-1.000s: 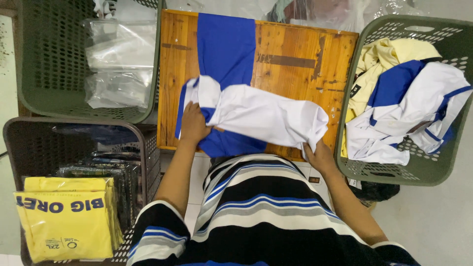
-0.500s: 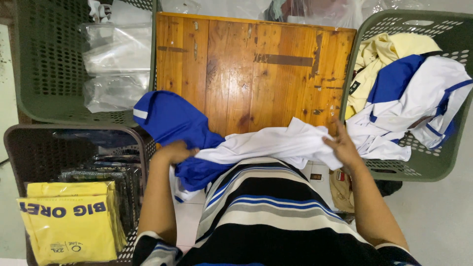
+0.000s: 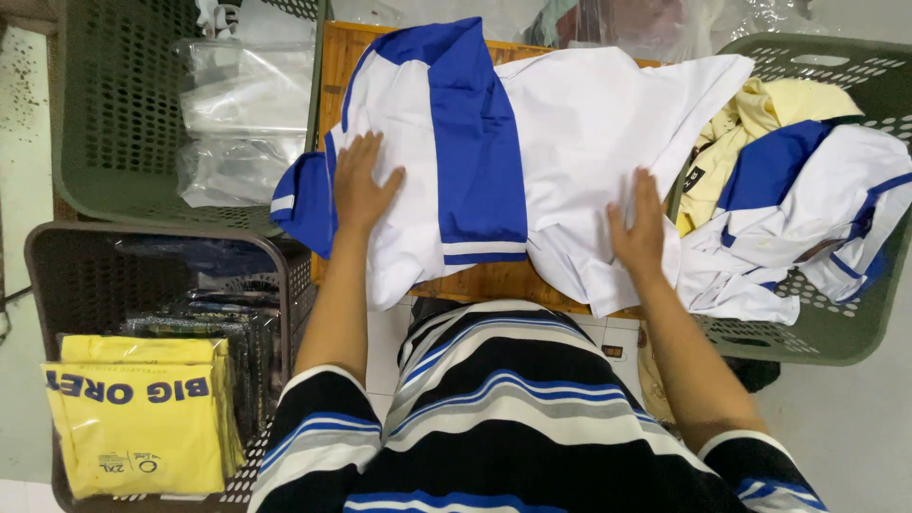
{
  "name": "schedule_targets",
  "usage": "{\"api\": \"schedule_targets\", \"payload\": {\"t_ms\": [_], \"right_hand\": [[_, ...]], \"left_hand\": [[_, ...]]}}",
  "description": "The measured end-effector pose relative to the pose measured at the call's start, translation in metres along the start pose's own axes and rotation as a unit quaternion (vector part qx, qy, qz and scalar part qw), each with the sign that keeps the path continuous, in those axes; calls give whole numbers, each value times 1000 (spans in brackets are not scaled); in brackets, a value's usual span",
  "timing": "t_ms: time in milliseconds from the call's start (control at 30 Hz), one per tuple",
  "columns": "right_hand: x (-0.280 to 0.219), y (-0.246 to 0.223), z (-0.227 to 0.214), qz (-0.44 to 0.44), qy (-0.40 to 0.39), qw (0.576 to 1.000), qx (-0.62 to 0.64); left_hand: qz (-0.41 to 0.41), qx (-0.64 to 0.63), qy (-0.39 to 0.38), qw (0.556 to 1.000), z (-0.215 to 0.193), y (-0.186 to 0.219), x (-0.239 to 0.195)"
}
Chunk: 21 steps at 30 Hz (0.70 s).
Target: Folding a white and blue shirt on a wooden board in a factory setting.
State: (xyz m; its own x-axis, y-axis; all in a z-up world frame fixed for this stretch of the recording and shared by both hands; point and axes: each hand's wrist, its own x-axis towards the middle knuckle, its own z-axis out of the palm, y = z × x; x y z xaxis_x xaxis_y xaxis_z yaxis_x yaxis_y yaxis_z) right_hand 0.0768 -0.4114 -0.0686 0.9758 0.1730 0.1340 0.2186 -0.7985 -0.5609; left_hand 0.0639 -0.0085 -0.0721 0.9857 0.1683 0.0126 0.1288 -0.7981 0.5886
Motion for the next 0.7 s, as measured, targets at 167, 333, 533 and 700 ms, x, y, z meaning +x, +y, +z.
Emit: {"api": "schedule_targets", "payload": {"t_ms": [167,333,533,700], "right_hand": [[-82,-18,13,70,-203,961,-172],[-105,3,9,46,-229,949,-210],[-79,-7,7,83,-270,933,-222],[-82,-3,10,93,-279,934,-203]], "left_hand": [[-79,169,-144,972,5,7,-86],[-77,165,-83,980,20,-16,-126],[-7,162,69,984,60,18,-94],[-118,87,-251,957,154,5,-67]]}}
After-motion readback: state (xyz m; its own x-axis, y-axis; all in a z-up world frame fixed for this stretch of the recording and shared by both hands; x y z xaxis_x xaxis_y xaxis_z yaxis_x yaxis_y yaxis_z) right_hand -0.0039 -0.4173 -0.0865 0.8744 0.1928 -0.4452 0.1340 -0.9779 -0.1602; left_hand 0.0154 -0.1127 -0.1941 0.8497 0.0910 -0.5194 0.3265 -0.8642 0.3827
